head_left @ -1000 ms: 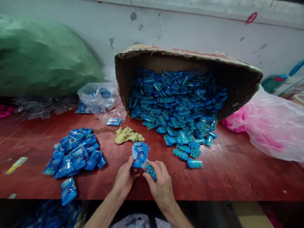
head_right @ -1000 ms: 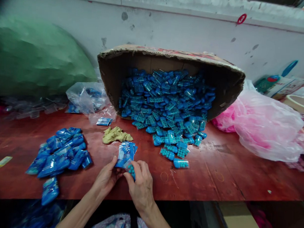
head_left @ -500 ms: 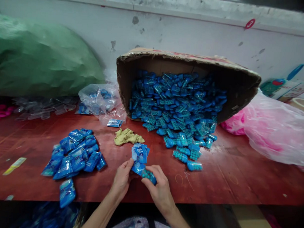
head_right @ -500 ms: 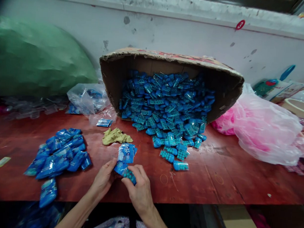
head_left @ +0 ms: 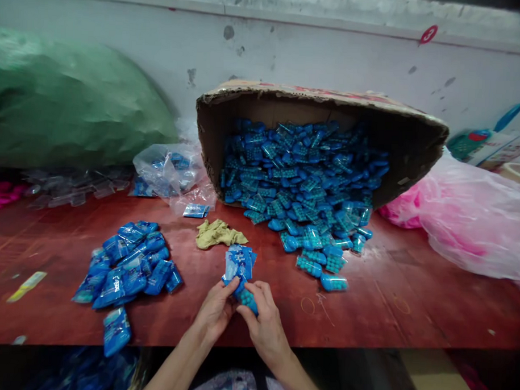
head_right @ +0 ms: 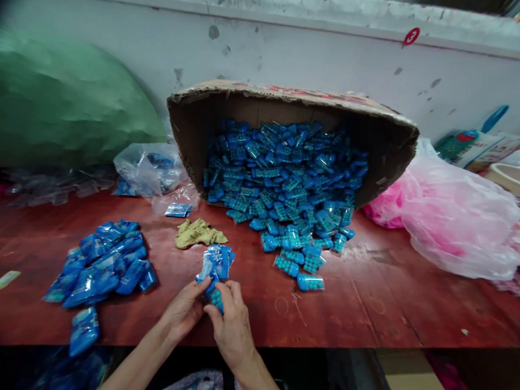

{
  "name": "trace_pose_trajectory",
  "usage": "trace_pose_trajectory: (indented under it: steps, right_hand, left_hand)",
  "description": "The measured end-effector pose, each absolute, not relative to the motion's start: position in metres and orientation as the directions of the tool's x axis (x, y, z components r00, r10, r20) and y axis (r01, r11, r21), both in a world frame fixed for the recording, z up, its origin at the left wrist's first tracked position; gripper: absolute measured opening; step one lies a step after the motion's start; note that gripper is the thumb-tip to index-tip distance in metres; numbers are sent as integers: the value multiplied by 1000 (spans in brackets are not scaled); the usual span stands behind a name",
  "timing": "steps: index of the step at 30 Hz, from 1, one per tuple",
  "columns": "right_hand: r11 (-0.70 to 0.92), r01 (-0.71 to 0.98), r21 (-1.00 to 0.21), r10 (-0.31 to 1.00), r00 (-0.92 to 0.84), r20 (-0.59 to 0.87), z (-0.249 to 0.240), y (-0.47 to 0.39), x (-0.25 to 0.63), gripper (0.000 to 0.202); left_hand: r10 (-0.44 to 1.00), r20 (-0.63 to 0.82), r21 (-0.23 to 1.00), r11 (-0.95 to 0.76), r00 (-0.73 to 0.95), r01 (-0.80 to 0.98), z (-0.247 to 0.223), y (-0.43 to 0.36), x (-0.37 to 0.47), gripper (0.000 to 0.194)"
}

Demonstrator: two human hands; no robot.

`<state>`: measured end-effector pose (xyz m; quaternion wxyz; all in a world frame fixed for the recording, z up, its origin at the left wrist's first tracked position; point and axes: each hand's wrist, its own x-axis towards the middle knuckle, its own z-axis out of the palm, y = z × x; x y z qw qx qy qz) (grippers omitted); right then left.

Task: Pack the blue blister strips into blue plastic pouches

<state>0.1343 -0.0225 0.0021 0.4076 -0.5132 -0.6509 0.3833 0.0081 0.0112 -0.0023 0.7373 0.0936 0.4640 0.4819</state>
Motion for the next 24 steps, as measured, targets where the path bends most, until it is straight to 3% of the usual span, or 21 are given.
trace_pose_trajectory:
  steps: [4, 7, 10, 13, 17, 24]
  right_hand:
    - [19, 6, -1000, 943, -334, 16, 11, -19, 147, 35]
    - [-70, -76, -995, 970, -236, -50, 6, -17, 147, 36]
    - [-27, -10, -1000, 997, -69, -26, 1, -18, 138, 28]
    - [-11, 11, -1000, 1000, -22, -11, 0, -19, 131, 26]
    - [-41, 55, -998, 999, -30, -43, -2, -14, 133, 28]
    - [200, 281, -938, 975, -146, 164, 11, -9, 143, 43]
  left_hand:
    - [783, -595, 561, 566, 180, -604, 3, 12, 0, 10]
    - [801, -572, 596, 553, 176, -582, 5, 10, 2, 12]
    - [819, -553, 625, 528, 150, -575, 6, 7, 9, 12]
    - [813, -561, 604, 532, 156, -593, 10, 5, 14, 9]
    - [758, -616, 556, 612, 216, -563, 19, 5, 13, 12]
    - [789, -561, 605, 597, 250, -527, 22, 11, 6, 13]
